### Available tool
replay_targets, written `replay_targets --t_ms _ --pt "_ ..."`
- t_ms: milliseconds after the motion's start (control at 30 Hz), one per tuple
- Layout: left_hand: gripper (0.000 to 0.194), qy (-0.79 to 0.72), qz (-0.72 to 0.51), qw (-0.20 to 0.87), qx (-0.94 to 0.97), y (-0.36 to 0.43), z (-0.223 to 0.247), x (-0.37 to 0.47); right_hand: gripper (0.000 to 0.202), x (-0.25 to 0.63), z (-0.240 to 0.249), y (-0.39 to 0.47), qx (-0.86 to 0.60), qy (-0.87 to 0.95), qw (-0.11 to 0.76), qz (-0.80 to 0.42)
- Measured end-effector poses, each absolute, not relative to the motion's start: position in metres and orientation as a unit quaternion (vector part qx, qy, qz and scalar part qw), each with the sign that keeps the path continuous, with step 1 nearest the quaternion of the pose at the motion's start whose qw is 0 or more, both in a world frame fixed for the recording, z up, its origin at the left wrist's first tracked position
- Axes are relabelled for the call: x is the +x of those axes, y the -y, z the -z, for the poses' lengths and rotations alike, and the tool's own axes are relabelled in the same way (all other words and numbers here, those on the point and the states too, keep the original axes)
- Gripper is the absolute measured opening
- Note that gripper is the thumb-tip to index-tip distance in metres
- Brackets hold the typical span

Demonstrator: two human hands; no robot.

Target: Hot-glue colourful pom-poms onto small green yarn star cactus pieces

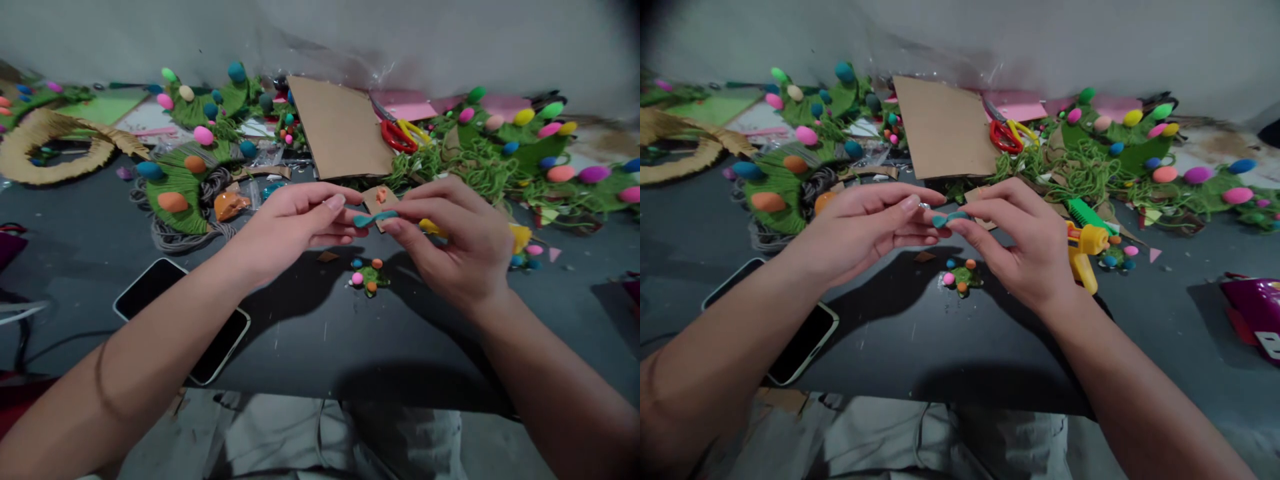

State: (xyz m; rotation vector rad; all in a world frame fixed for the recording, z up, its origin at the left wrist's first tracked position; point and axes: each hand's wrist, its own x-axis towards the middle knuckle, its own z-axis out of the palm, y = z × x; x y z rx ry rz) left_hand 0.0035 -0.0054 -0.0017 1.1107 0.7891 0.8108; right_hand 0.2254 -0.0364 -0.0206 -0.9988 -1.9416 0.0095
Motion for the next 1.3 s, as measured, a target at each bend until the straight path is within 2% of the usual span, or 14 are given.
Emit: replay_targets --t_ms 167,300,400,467,533,633,667,733,800,967,1200,1300 --pt "0.023 -0.314 -0.332 0.763 0.457 0.01 0.0 0.001 0.023 0.221 0.026 0.037 -0.373 0.819 0.436 -0.016" --pt "0.03 -0.305 -0.308 0.778 0.454 0.008 -0.003 -0.001 0.02 0.219 0.025 0.038 -0.377 0.827 0.417 -0.007" --pt "0.034 -0.336 -0.33 0.739 0.482 0.004 -0.007 -0.003 0.014 0.222 0.019 0.041 -0.426 0.802 0.419 -0.01" --pt "0.032 -0.36 -0.364 0.688 0.515 0.001 -0.009 -0.005 0.026 0.226 0.013 0.043 -0.457 0.788 0.412 -0.037" --pt "0.029 -0.374 -0.382 0.637 0.555 -0.001 -0.011 -0.009 0.029 0.23 0.009 0.045 -0.443 0.8 0.401 -0.064" --pt "0.024 -0.37 -0.365 0.593 0.615 -0.004 -0.013 -0.015 0.007 0.233 0.008 0.046 -0.387 0.829 0.394 -0.087" --pt "0.022 -0.365 -0.356 0.586 0.63 -0.004 -0.013 -0.017 0.005 0.233 0.009 0.046 -0.375 0.835 0.392 -0.095" --pt "0.02 -0.354 -0.346 0.579 0.648 -0.004 -0.014 -0.019 0.019 0.233 0.01 0.046 -0.368 0.842 0.379 -0.109" --pt "0.018 -0.35 -0.345 0.579 0.651 -0.003 -0.014 -0.018 0.023 0.232 0.012 0.047 -0.383 0.84 0.364 -0.125" --pt "0.016 -0.362 -0.343 0.569 0.654 0.004 -0.014 -0.011 0.003 0.229 0.012 0.05 -0.395 0.834 0.36 -0.142" --pt "0.012 -0.371 -0.348 0.551 0.662 0.009 -0.014 -0.007 0.031 0.226 0.015 0.052 -0.383 0.828 0.371 -0.173" --pt "0.01 -0.382 -0.348 0.538 0.666 0.009 -0.013 -0.006 0.019 0.224 0.013 0.053 -0.419 0.809 0.366 -0.189"
